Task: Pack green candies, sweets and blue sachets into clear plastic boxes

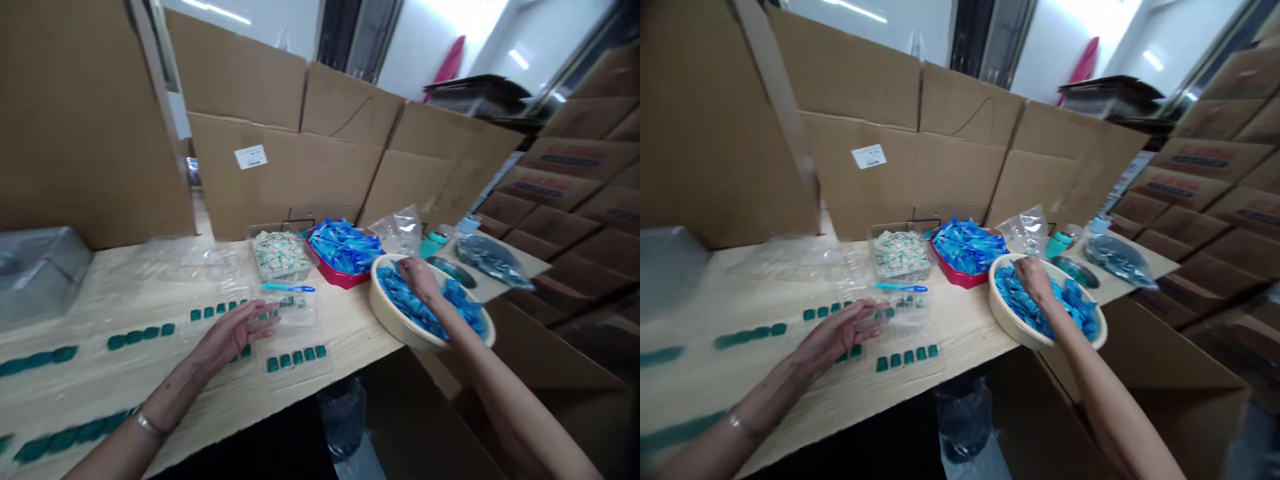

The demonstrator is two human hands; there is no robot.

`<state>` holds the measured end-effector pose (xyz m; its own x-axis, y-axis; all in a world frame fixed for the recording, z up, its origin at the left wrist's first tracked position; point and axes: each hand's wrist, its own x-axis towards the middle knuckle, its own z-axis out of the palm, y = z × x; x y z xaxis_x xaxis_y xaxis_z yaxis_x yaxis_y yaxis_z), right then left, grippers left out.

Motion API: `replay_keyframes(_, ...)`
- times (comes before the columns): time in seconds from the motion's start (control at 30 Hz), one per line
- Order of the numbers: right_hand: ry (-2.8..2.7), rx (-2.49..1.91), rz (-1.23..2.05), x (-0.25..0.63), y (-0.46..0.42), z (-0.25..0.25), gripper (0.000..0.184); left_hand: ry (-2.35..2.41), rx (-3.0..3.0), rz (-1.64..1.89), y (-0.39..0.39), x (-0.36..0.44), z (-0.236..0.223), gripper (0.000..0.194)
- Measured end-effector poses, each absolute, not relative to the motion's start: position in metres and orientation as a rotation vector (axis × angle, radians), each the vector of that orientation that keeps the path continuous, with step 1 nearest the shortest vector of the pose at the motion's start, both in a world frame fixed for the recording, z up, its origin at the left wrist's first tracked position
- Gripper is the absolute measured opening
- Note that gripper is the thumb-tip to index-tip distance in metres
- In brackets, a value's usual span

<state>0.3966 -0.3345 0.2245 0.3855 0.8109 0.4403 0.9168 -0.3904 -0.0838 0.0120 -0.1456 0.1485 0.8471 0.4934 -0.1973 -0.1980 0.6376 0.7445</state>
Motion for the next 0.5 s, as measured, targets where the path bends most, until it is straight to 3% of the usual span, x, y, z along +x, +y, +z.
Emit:
replay_keyframes(0.1, -1.496, -2.083, -0.566, 0.34, -0.323, 0.233, 0.023, 0.38, 0.775, 0.438, -0.146, 0.012, 0.148, 0.021)
replay_keyframes(0.23, -1.972, -1.668, -0.546, 0.232, -0.297, 0.217, 0.021, 0.328, 0.774, 0.47, -0.148, 0.012, 0.146, 0.021)
replay_keyframes(0.4, -2.238, -1.767, -0.576, 0.164, -0.265, 0.179, 0.027, 0.304, 0.828, 0.537, -0.15, 0.013, 0.148, 0.018)
replay_keyframes(0.5, -2.2, -1.712, -0.522, 0.162, -0.255, 0.185, 0.032, 0.333, 0.834, 0.612, -0.149, 0.005, 0.155, 0.015)
